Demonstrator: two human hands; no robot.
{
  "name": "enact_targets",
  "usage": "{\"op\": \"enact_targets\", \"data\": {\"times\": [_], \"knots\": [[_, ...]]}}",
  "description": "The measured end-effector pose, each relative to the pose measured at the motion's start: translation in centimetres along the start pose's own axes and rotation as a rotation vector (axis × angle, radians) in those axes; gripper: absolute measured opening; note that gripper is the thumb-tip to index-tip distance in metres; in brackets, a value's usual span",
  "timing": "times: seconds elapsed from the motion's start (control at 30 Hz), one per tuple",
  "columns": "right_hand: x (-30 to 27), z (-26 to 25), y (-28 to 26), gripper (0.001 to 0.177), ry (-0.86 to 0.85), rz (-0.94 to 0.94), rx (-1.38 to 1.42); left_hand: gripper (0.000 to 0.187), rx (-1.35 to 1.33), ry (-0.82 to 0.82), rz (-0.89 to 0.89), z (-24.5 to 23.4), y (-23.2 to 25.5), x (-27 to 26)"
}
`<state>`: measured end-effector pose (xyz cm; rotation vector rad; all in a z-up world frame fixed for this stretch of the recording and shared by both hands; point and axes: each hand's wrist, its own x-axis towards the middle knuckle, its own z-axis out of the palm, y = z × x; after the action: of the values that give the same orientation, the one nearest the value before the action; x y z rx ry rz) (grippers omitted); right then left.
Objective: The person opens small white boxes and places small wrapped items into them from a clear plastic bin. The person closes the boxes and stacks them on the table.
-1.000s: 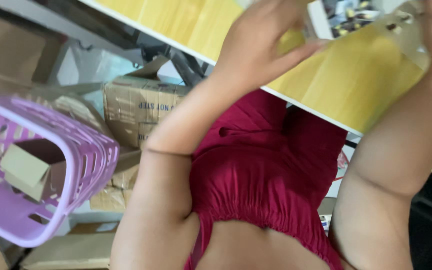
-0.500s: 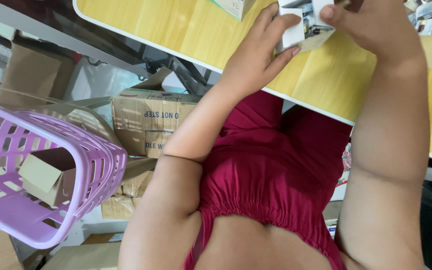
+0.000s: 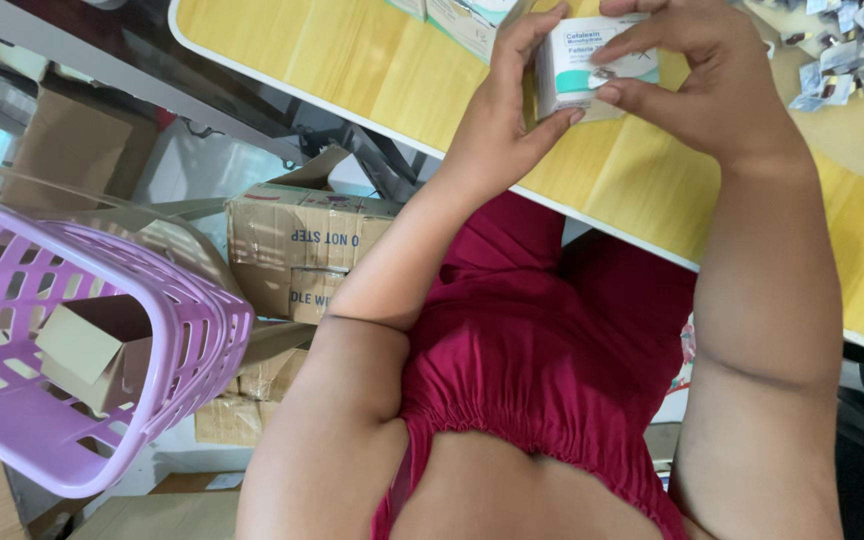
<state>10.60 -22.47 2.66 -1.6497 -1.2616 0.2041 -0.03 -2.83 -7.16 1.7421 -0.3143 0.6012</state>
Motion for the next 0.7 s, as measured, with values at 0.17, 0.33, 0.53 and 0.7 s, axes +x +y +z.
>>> {"op": "enact_targets", "data": {"times": [0.17,0.33,0.53,0.7], "knots": [[-0.6,0.0,-0.3,0.024,0.003,-0.082,-0.184,0.079,0.076,-0.007,-0.019,-0.2,0.2,-0.1],[-0.7,0.3,-0.4,0.023,0.019,-0.087,-0.228,0.078,0.068,-0.004,-0.010,-0.2,0.3,0.0],[-0.6,0.3,-1.1,0.019,0.014,-0.070,-0.221,0.072,0.134,-0.016,0.014,-0.2,0.9,0.3],[-0.2,-0.5,-1.0,0.015,-0.070,0.055,-0.170,0.066,0.190,-0.050,0.010,0.0,1.6,0.4]]}}
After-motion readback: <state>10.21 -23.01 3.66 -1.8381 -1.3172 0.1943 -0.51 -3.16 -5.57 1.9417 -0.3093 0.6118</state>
